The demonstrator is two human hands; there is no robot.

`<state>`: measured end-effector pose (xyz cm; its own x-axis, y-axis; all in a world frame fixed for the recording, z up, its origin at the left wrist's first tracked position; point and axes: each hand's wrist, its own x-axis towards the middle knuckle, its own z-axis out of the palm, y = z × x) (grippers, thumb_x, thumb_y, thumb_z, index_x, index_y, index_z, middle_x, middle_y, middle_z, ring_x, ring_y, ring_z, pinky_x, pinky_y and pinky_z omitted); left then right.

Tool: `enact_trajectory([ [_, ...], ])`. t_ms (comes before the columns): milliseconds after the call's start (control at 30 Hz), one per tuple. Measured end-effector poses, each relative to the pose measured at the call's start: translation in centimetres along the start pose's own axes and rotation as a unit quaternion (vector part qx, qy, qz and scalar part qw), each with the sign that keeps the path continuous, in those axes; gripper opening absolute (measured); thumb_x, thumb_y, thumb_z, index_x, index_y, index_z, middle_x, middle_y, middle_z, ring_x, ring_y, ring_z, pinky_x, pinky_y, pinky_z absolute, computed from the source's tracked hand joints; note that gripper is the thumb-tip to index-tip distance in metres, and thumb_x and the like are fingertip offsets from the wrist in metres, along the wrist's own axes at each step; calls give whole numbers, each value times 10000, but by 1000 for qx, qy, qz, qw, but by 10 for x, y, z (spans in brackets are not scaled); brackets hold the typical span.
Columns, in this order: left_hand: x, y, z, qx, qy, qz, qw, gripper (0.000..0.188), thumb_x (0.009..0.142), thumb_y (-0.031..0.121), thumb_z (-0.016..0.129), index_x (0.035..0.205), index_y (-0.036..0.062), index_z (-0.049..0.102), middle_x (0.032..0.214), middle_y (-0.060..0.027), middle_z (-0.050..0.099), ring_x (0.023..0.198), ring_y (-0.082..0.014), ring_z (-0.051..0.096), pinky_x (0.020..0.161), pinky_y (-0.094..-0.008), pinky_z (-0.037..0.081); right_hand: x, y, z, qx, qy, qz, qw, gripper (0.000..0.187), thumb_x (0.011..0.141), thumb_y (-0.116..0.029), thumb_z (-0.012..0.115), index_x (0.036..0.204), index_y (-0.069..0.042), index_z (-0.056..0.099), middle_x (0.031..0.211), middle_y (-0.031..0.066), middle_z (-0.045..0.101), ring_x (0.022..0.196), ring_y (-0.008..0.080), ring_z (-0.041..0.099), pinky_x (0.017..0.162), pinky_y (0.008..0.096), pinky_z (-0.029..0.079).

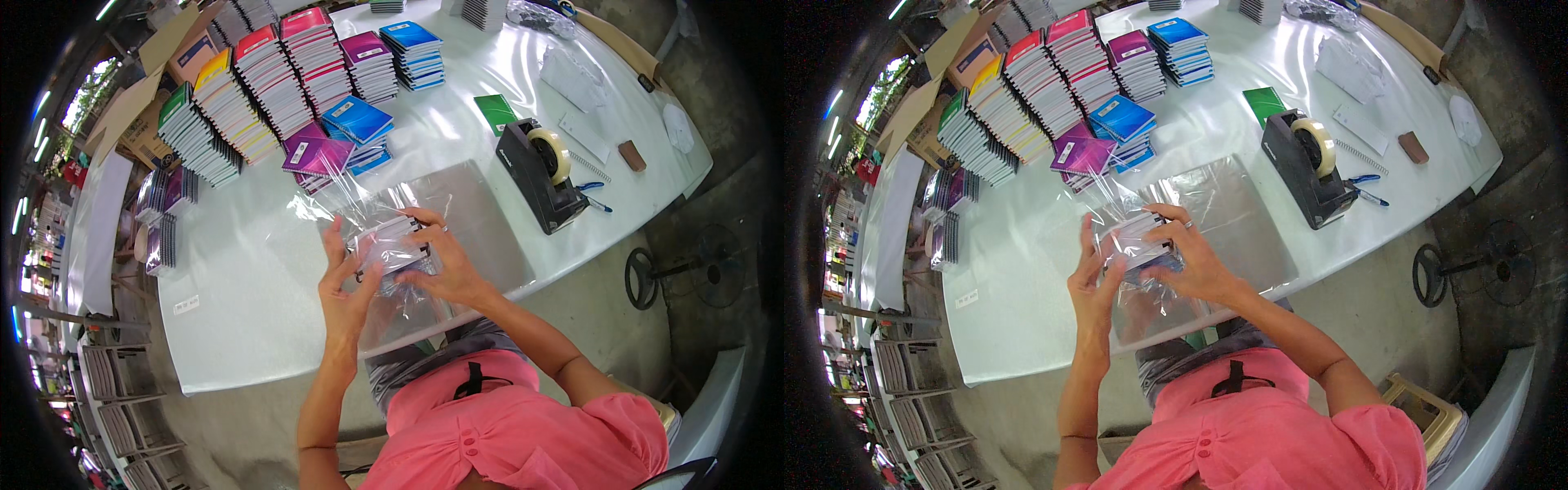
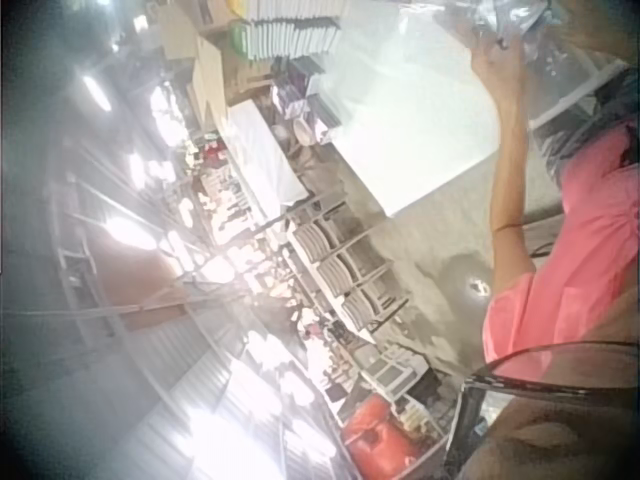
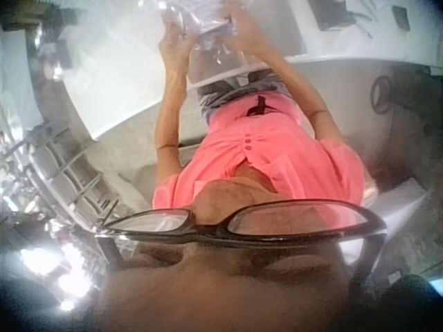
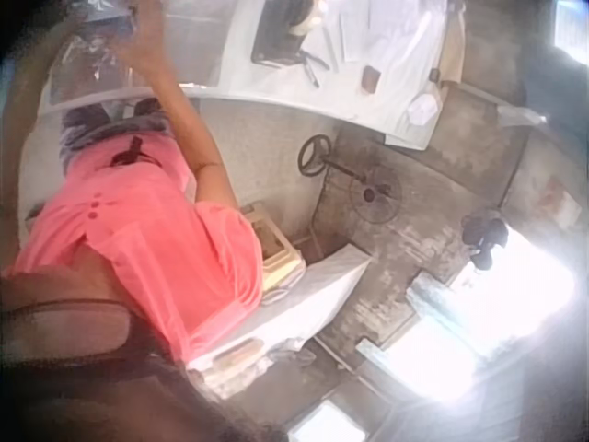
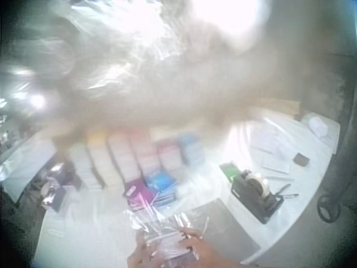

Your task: The person picks up several notebooks of different colors, stacks them together, and places the stack into a plastic bag, then uses tape to seal the bag.

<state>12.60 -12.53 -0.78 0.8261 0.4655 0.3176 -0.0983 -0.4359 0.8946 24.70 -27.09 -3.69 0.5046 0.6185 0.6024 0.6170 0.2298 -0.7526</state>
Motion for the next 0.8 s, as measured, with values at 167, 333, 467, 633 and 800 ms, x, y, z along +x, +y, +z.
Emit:
enact_trajectory([
  [167, -2, -1, 4, -119, 13, -57, 991, 458, 757, 115, 734, 1206, 95, 640, 1509, -150, 300, 1437, -313, 132, 1121, -439, 185, -2, -2, -7, 18, -2, 24, 1000, 603, 645, -253, 848, 1127, -107, 515, 1348, 151, 425, 1257, 342, 403, 1031, 428, 347],
  [333, -3, -8, -21, -18, -20, 63, 998, 484, 663, 120, 798, 1133, 110, 686, 1512, -140, 296, 1435, -336, 135, 1122, -460, 208, -1, 7, -30, 31, -12, -21, 999, 637, 634, -247, 853, 1167, -146, 519, 1375, 143, 407, 1295, 324, 376, 1051, 441, 329],
  [467, 7, -1, -24, 146, -48, 128, 980, 515, 545, 85, 818, 1042, 189, 733, 1506, -145, 308, 1445, -349, 75, 1133, -483, 177, -5, 7, -27, 20, -59, -8, 998, 644, 633, -266, 852, 1171, -148, 519, 1401, 143, 388, 1312, 326, 356, 1059, 446, 316],
  [633, 9, 6, -16, 156, -36, 127, 979, 545, 541, 64, 815, 1055, 225, 729, 1513, -142, 297, 1442, -361, 83, 1126, -472, 202, -6, 2, -7, 43, 10, -23, 999, 619, 631, -238, 852, 1146, -132, 524, 1422, 157, 369, 1309, 343, 351, 1047, 446, 321],
  [800, 5, 5, -14, 174, -3, 125, 977, 512, 565, 69, 815, 1052, 203, 732, 1516, -142, 290, 1439, -369, 93, 1119, -464, 223, 3, -5, -5, -34, 2, -30, 999, 573, 622, -235, 853, 1085, -116, 539, 1423, 168, 364, 1300, 357, 346, 1050, 446, 305],
])
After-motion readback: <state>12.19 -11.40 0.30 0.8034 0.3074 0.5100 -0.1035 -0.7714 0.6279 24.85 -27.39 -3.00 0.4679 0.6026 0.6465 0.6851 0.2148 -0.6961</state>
